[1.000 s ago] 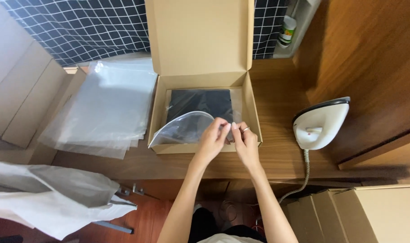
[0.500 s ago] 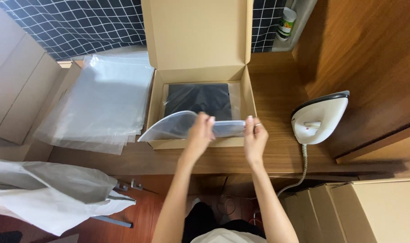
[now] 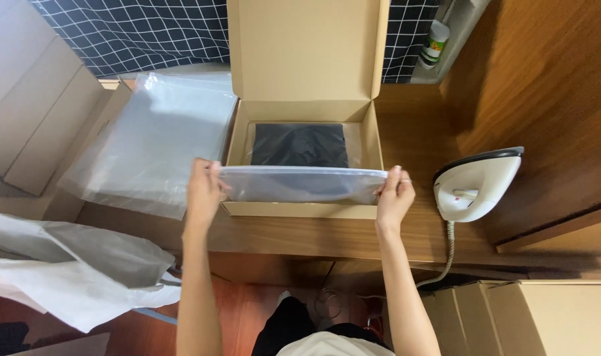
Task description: Unpacking a t-shirt from a shipping box, hanging it on a clothing rack, and then repacking it into the box.
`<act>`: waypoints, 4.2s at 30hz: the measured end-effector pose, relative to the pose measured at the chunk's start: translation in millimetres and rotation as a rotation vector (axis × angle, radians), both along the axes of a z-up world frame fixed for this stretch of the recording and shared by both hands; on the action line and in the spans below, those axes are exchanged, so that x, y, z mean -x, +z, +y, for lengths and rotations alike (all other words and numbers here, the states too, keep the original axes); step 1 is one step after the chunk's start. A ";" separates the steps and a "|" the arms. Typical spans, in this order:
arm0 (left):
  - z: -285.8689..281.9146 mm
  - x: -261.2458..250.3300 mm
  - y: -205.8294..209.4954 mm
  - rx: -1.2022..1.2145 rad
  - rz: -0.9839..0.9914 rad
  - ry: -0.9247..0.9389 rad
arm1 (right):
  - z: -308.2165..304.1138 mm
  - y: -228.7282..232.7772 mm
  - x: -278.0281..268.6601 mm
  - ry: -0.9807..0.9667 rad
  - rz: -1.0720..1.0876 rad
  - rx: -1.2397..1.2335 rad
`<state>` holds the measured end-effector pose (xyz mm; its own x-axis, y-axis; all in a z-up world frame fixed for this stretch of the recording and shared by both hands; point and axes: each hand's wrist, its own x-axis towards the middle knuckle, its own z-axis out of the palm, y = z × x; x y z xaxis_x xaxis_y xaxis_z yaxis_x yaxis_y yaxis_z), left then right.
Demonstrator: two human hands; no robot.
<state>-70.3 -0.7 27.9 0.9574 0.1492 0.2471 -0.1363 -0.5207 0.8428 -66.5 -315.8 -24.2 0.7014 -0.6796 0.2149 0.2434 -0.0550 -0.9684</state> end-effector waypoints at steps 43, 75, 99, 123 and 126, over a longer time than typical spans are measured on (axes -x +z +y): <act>-83.9 -2.6 13.2 0.348 0.199 -0.408 | 54.3 18.9 -9.6 0.352 -0.202 1.074; -84.6 -93.4 -6.8 -0.682 0.035 -0.104 | 34.8 44.4 -3.9 0.721 0.376 1.177; -62.6 -121.6 -4.9 0.317 0.136 -0.204 | 101.5 -39.1 -146.4 0.873 0.931 0.573; -57.9 -180.0 -69.2 0.555 0.434 -0.038 | 81.7 -27.2 -169.0 0.677 0.951 0.580; -59.2 -208.3 -108.5 0.732 0.177 0.141 | 72.1 125.0 -69.5 0.821 0.611 0.290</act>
<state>138.1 -59.8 -80.6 0.9332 0.3397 -0.1172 0.0590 0.1767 0.9825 3.0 -243.7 100.8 0.9653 0.0720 -0.2511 -0.2123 -0.3435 -0.9148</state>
